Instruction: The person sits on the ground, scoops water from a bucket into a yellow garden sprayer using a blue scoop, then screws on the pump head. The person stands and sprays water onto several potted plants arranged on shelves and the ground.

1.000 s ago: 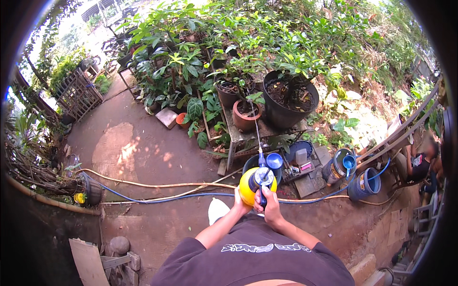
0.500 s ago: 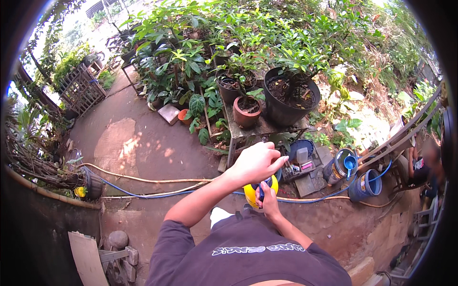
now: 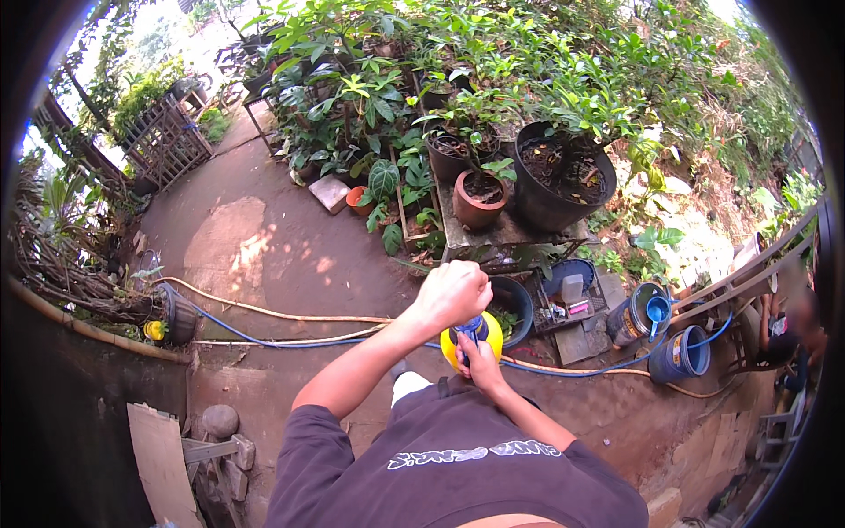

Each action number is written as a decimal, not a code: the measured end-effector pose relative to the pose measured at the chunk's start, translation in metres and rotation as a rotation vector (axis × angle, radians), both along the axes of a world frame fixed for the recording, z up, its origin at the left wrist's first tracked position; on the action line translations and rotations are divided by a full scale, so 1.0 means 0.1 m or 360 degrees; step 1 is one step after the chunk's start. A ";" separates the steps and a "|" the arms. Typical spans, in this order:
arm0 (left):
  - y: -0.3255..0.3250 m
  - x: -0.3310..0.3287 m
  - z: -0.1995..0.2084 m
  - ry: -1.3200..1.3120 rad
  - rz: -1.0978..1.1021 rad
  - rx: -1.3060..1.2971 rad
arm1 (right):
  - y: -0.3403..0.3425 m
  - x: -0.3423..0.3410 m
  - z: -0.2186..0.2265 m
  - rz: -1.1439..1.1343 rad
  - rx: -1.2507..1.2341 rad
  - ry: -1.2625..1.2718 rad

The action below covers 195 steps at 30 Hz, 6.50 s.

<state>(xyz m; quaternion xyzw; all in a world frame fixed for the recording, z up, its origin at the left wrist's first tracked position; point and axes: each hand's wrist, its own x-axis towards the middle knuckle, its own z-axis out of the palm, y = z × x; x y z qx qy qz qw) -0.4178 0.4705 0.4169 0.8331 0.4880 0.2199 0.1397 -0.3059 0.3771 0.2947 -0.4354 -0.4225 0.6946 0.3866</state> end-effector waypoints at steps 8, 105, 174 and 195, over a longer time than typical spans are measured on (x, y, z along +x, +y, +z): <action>0.39 -0.57 0.65 0.0021 0.0182 0.0046 | 0.26 -0.51 0.05 0.0092 -0.0166 0.0074; 2.66 -4.05 -2.22 -0.2367 0.0527 -0.2267 | 3.26 -3.82 0.26 0.0391 -0.0149 0.0771; 4.75 -6.01 -2.35 -0.1754 -0.0563 -0.4287 | 4.39 -6.67 0.57 -0.1790 0.0025 0.0610; 4.27 -6.34 -1.98 -0.1850 0.0036 -0.3496 | 4.01 -6.88 0.59 -0.1533 -0.0028 0.0613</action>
